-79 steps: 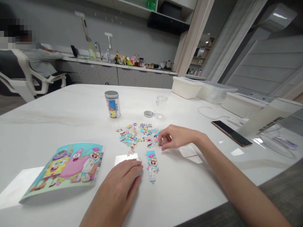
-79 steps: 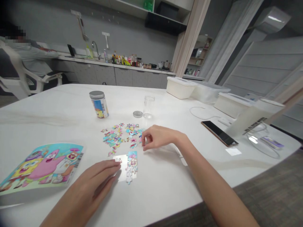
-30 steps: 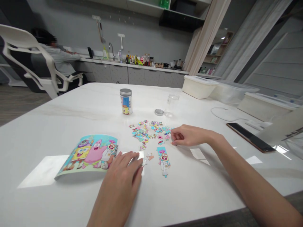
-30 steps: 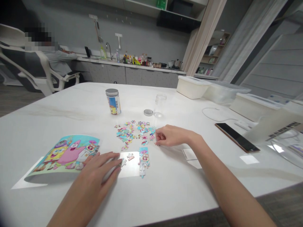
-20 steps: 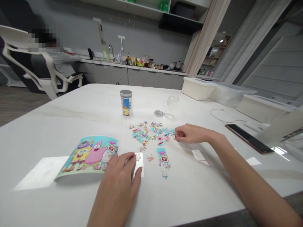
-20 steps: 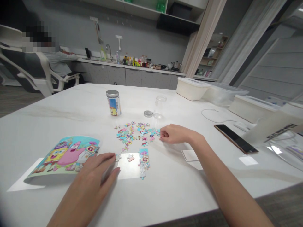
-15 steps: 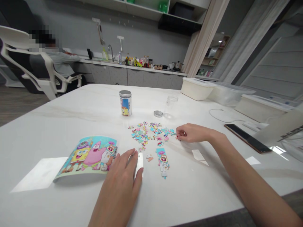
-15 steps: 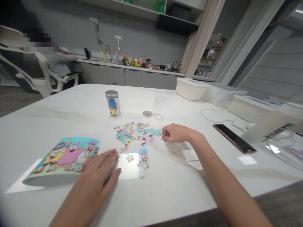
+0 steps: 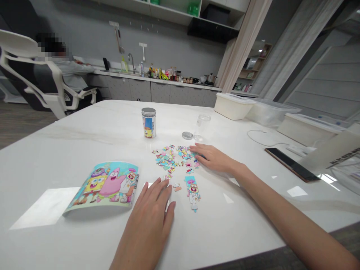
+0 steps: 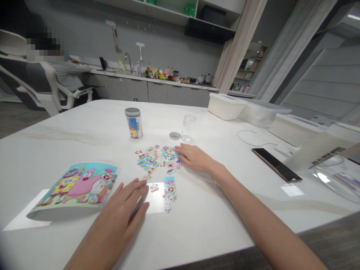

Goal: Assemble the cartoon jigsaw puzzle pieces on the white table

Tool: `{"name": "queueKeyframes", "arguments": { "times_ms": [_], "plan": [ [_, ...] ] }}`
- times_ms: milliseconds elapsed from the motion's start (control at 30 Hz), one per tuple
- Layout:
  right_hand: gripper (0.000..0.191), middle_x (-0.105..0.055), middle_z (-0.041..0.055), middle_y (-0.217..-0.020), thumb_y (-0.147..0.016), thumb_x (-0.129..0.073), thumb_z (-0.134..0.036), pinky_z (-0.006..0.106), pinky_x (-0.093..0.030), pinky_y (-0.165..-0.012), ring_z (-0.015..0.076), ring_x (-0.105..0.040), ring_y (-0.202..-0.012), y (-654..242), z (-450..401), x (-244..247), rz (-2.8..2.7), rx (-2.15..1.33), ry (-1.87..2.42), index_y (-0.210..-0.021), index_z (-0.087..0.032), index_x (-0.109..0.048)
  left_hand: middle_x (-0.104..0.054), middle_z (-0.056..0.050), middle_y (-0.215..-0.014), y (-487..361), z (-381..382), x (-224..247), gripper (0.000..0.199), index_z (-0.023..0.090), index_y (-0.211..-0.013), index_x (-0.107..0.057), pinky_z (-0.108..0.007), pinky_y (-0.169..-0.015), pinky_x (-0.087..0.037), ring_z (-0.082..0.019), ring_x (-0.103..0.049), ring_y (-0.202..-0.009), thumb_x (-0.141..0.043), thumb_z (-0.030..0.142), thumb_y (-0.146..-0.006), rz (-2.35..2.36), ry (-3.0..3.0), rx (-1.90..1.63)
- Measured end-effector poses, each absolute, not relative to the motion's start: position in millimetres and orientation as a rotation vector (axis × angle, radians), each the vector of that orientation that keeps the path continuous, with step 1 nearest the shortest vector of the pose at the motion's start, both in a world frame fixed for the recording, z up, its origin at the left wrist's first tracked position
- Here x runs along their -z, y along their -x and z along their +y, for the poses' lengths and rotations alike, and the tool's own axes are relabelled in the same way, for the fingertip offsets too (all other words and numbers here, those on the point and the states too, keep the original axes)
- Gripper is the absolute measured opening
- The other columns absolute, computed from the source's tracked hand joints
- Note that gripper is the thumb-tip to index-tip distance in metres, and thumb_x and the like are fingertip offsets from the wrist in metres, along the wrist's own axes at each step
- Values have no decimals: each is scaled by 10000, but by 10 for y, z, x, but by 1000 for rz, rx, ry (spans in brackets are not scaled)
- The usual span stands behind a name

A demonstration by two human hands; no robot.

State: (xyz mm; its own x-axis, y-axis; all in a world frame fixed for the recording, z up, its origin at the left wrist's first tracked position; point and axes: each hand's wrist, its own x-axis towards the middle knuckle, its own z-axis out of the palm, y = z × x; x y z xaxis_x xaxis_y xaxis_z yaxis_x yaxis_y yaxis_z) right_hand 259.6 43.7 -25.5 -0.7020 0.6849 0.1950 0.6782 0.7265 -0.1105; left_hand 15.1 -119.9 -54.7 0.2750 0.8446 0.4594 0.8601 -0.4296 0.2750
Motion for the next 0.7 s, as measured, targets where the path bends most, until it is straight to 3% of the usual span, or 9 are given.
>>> {"name": "queueKeyframes", "arguments": {
  "times_ms": [167,367,533,700],
  "plan": [
    [350,-629,97,-1280,-965,-395,-281,461,-412,-1043,254,-514,-1263,-2655,475,233,-2672,7,1141,-1200,-180,-634,-603,-102,-1275,-133,-1213,534,315,192,-1173,-585,-533,-1059,-418,-272,-550,-1203,-412,274,-924,-1713,2430,918],
    [309,-705,79,-1117,-942,-406,-229,386,-464,-958,223,-611,-1095,-2693,490,142,-2652,67,1201,-959,-181,-710,-568,-129,-1320,-129,-1223,557,336,175,-1180,-583,-542,-1048,-422,-295,-524,-1236,-400,304,-929,-1775,2360,905],
    [298,-715,89,-1029,-928,-420,-222,358,-457,-915,220,-625,-986,-2715,485,124,-2586,135,1383,-898,-161,-711,-548,-146,-1362,-141,-1222,586,387,143,-1226,-574,-559,-1080,-378,-304,-480,-1290,-391,317,-932,-1799,2345,816],
    [256,-695,93,-1052,-916,-447,-218,365,-447,-889,236,-604,-996,-2678,442,124,-2519,129,1471,-1019,-157,-673,-527,-138,-1392,-142,-1222,571,380,150,-1222,-576,-548,-1079,-383,-300,-454,-1315,-403,313,-926,-1805,2328,802]
  ]
}}
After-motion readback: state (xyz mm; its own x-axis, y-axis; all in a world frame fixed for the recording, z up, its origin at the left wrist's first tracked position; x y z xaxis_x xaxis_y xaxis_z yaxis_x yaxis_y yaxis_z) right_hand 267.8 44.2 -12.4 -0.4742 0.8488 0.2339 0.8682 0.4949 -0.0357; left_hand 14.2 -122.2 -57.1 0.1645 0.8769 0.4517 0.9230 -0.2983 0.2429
